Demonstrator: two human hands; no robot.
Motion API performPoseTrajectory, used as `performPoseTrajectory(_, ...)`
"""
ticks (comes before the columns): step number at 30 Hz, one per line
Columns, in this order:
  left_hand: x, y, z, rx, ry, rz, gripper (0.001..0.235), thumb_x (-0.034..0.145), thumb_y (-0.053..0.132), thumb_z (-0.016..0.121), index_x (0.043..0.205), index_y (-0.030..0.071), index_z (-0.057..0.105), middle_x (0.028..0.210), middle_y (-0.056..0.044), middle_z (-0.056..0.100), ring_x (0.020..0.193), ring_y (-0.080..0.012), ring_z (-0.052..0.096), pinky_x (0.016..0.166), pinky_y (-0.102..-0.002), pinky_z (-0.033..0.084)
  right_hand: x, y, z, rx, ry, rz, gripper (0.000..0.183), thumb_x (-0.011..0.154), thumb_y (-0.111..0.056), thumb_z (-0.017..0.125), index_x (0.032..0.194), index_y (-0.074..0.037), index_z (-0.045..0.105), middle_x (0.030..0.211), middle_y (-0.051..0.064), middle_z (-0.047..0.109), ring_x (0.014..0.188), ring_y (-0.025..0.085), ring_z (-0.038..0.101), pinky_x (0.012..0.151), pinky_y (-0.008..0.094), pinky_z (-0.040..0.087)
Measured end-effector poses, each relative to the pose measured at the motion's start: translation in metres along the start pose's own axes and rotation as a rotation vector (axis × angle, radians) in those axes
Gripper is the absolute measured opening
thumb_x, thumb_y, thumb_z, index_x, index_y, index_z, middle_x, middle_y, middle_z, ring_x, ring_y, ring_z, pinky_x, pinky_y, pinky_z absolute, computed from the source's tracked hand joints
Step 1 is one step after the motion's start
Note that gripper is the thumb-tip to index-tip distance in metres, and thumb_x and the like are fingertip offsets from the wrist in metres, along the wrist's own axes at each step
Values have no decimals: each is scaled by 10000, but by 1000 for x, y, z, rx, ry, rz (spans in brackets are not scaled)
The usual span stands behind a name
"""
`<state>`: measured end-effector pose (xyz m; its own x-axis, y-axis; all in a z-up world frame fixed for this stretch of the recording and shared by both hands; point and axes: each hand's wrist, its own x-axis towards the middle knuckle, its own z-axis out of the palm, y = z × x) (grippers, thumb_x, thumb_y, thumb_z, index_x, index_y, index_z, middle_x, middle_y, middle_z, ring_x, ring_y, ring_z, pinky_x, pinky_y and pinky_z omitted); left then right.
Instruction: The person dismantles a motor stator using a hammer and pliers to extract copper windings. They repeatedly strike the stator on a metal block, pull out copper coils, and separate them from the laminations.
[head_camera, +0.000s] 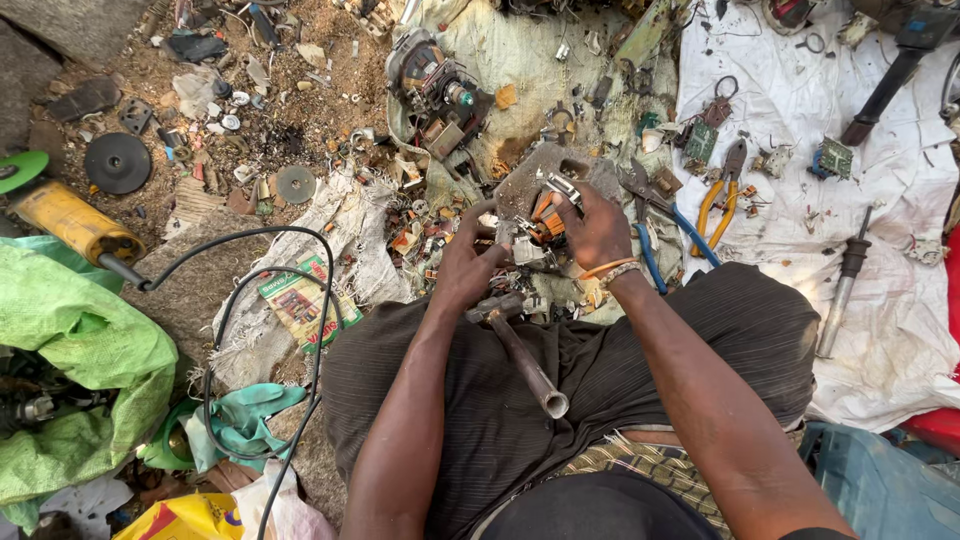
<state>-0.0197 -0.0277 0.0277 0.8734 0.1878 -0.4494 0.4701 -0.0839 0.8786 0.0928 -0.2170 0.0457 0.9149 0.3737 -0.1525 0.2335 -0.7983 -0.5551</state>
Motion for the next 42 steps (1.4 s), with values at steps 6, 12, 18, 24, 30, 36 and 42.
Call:
performPoseTrajectory(6, 32, -40, 5, -320, -26, -99, 525, 961, 52, 596, 1464, 69, 450, 1414, -217, 614, 1124, -302, 724, 914, -447, 626, 6, 3, 8, 21, 100, -43, 530, 1068, -541, 527, 1205, -54, 685, 704, 131, 651, 623, 265, 647, 625, 457, 515)
performPoseTrajectory(12, 52, -56, 4, -238, -65, -44, 447, 975, 76, 623, 1408, 23, 527, 1256, -158, 656, 974, -216, 661, 791, -378, 623, 12, -4, -5, 3, -4, 83, 557, 1024, -554, 505, 1337, -113, 640, 686, 154, 651, 586, 273, 632, 611, 456, 499)
performPoseTrajectory(18, 33, -30, -2, -298, -88, 16, 420, 945, 220, 662, 1302, 16, 577, 917, -157, 696, 750, -189, 687, 658, -338, 584, 18, 6, 5, 38, -93, 61, 578, 1035, -539, 551, 1400, -92, 597, 915, 184, 701, 763, 277, 697, 726, 453, 544)
performPoseTrajectory(24, 32, -15, -3, -392, -114, -30, 454, 953, 324, 682, 1231, -22, 589, 880, -137, 703, 703, -205, 713, 610, -334, 604, 2, 44, -30, 169, 154, 29, 464, 1035, -447, 603, 1252, -40, 651, 1115, 172, 727, 984, 277, 727, 841, 421, 626)
performPoseTrajectory(30, 35, -12, -4, -355, -154, -81, 538, 930, 434, 697, 1230, 13, 550, 987, -153, 698, 752, -189, 735, 654, -332, 640, -45, 16, -21, -176, 282, -466, 227, 1011, -278, 735, 1126, -82, 728, 1135, 126, 724, 1009, 267, 707, 841, 409, 620)
performPoseTrajectory(36, 32, -15, -7, -496, -198, -1, 520, 954, 402, 685, 1248, 3, 528, 985, -176, 667, 782, -212, 741, 706, -332, 658, -45, -32, 30, -160, 191, -498, 246, 807, -156, 771, 1039, -85, 734, 1071, 146, 707, 987, 298, 666, 810, 419, 574)
performPoseTrajectory(42, 38, -18, -4, -465, -145, 5, 479, 959, 363, 680, 1256, 5, 566, 992, -159, 675, 795, -214, 740, 687, -351, 655, -45, -19, 27, 359, 52, -366, 227, 929, -147, 769, 1131, -63, 706, 995, 87, 733, 909, 197, 703, 786, 357, 579)
